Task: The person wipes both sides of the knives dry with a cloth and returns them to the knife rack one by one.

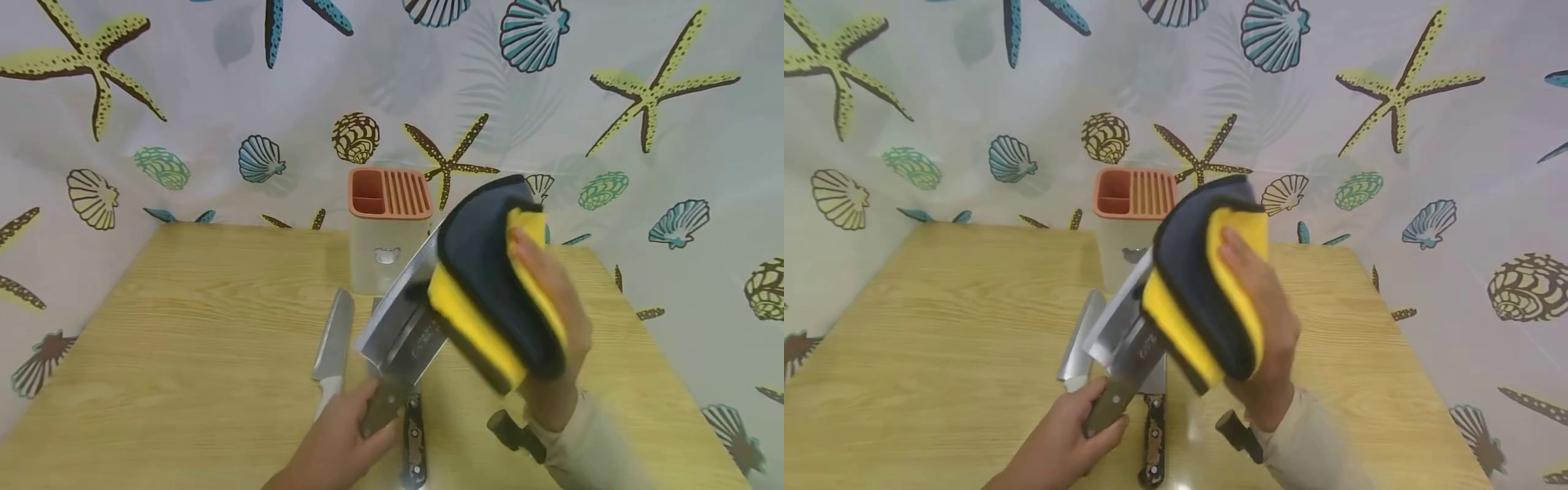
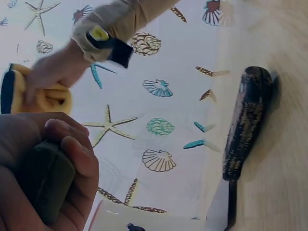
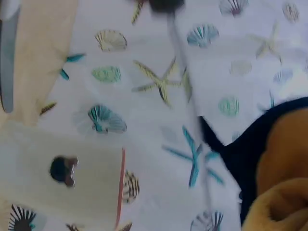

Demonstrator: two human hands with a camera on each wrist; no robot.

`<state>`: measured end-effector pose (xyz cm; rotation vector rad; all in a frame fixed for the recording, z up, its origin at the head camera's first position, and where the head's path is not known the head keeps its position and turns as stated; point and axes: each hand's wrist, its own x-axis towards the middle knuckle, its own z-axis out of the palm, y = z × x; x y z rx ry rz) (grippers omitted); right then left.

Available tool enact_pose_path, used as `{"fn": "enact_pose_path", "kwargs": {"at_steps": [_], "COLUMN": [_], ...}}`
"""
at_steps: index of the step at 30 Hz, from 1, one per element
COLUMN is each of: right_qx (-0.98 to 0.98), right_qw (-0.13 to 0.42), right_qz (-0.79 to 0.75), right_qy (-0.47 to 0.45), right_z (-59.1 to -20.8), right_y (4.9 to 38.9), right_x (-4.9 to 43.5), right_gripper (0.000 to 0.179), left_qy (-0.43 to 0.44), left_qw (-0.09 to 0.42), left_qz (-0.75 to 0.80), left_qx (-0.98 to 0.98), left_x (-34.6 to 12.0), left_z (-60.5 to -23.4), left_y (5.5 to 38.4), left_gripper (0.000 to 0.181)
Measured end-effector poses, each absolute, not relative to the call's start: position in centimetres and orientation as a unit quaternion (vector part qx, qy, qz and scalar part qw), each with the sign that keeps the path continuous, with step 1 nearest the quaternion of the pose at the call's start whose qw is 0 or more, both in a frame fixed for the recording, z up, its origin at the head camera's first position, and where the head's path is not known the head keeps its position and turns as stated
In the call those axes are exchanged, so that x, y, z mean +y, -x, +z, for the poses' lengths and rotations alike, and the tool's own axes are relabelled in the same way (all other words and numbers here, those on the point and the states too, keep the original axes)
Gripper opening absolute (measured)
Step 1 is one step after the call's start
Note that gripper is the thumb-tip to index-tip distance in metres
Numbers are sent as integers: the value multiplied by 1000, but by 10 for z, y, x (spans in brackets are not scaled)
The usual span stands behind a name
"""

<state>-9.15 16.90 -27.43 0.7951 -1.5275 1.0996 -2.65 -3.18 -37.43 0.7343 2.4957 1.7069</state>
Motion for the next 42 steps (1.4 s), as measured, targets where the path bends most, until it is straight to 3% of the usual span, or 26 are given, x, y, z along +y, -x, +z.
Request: {"fn": "enact_pose_path", "kwargs": {"at_steps": [2, 6, 9, 10, 13, 16, 26, 35, 42], "right_qx": [-682, -773, -803, -810, -818, -821, -823, -701, -713], "right_qw": [474, 331, 287, 281, 286, 302, 373, 482, 464], "right_qz": [393, 256, 221, 222, 231, 238, 286, 461, 464], "right_qy": [-394, -477, -473, -464, -442, -423, -319, -252, -247], "right_z": [-287, -319, -332, -333, -332, -328, -322, -296, -306], "right_y": [80, 62, 60, 62, 72, 84, 139, 153, 136], "right_x": [160, 148, 146, 147, 151, 158, 193, 223, 237], "right_gripper": [33, 40, 43, 44, 43, 43, 38, 33, 43], "left_qy": [-230, -271, -264, -241, -190, -167, -218, -167, -34], "left_qw": [52, 28, -16, -2, 21, 44, -50, 59, 96], "left_qz": [575, 616, 579, 573, 545, 539, 513, 567, 579], "left_qx": [784, 739, 771, 783, 817, 824, 829, 804, 809], "left_x": [-34, -39, -40, -39, -36, -34, -32, -39, -68], "left_z": [-375, -385, -389, -387, -380, -373, -377, -361, -347], "left_y": [28, 27, 23, 22, 21, 23, 23, 23, 33], "left_gripper": [17, 20, 23, 21, 23, 14, 8, 32, 29]}}
